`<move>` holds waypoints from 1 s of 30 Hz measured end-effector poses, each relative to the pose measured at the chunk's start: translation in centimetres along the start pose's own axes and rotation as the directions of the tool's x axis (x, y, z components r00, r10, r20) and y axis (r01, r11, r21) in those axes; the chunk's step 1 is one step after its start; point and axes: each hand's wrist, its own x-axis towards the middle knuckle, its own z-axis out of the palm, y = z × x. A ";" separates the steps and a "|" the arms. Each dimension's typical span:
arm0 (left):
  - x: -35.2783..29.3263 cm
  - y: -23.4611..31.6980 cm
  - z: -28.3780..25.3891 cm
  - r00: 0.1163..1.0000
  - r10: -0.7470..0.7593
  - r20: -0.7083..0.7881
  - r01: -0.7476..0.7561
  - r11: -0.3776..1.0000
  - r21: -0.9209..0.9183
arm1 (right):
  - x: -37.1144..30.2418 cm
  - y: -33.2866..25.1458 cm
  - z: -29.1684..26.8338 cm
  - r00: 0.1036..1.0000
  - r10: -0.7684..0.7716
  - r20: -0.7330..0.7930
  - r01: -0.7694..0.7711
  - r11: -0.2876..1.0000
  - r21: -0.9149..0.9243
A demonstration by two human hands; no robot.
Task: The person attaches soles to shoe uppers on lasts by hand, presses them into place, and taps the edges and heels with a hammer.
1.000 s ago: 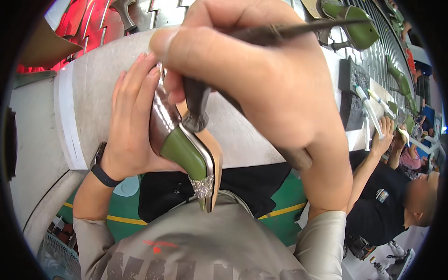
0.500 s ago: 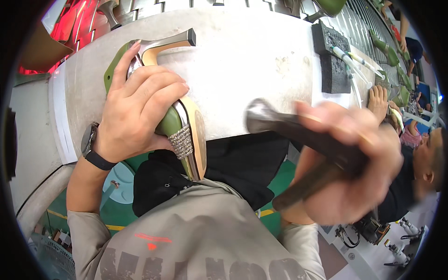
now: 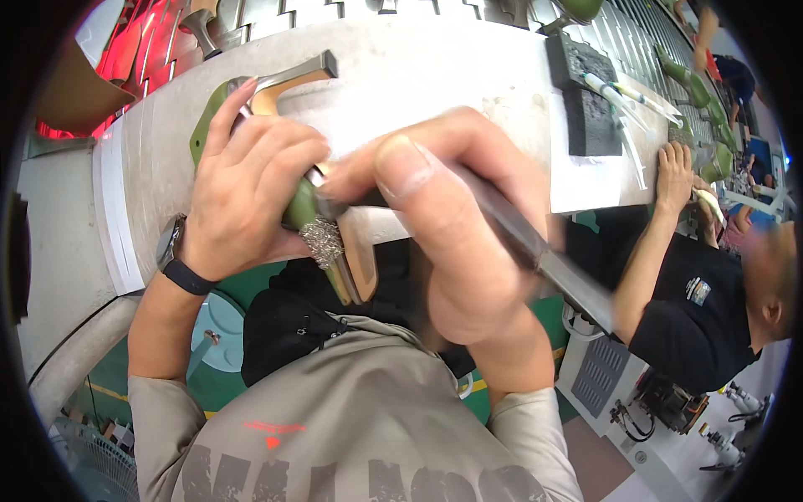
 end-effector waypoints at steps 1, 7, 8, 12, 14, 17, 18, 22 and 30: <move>-0.2 -0.1 0.1 1.000 -0.022 -0.012 0.022 1.000 0.002 | 0.2 0.8 1.5 0.982 0.167 0.091 -0.189 0.897 0.399; -0.2 -0.4 -0.1 0.999 -0.040 -0.029 0.040 0.999 0.018 | -0.6 -1.9 -0.1 0.986 -0.094 -0.136 0.119 0.976 0.184; 0.0 -0.1 -0.1 0.999 -0.031 -0.039 0.032 0.999 0.013 | -1.5 -1.7 -0.5 0.988 -0.057 -0.146 0.108 0.921 0.374; 0.3 -0.2 -0.3 0.998 -0.028 -0.052 0.030 0.999 0.034 | -2.9 0.1 0.8 0.986 0.063 0.154 -0.115 0.925 0.361; 0.2 -0.2 -0.8 0.998 -0.040 -0.039 0.039 0.999 -0.016 | -1.1 0.1 -0.6 0.973 -0.092 0.211 0.066 0.990 0.126; 0.4 -1.0 -0.5 0.976 -0.093 -0.196 0.073 0.991 -0.109 | 3.3 2.8 -3.3 0.890 -0.212 0.405 0.430 0.689 -0.583; 0.5 -1.4 -1.1 0.953 -0.139 -0.271 0.103 0.984 -0.144 | 3.3 3.5 -3.7 0.913 -0.076 0.401 0.359 0.617 -0.700; -1.2 -3.2 -2.7 0.810 -0.408 -0.422 0.199 0.867 -0.456 | 2.6 1.6 -2.4 0.877 0.035 0.479 0.362 0.607 -0.707; 5.2 -3.6 -3.4 0.679 -0.715 0.166 -0.002 -0.229 -0.974 | 8.0 5.4 7.7 0.801 -0.564 0.199 0.598 0.745 -0.297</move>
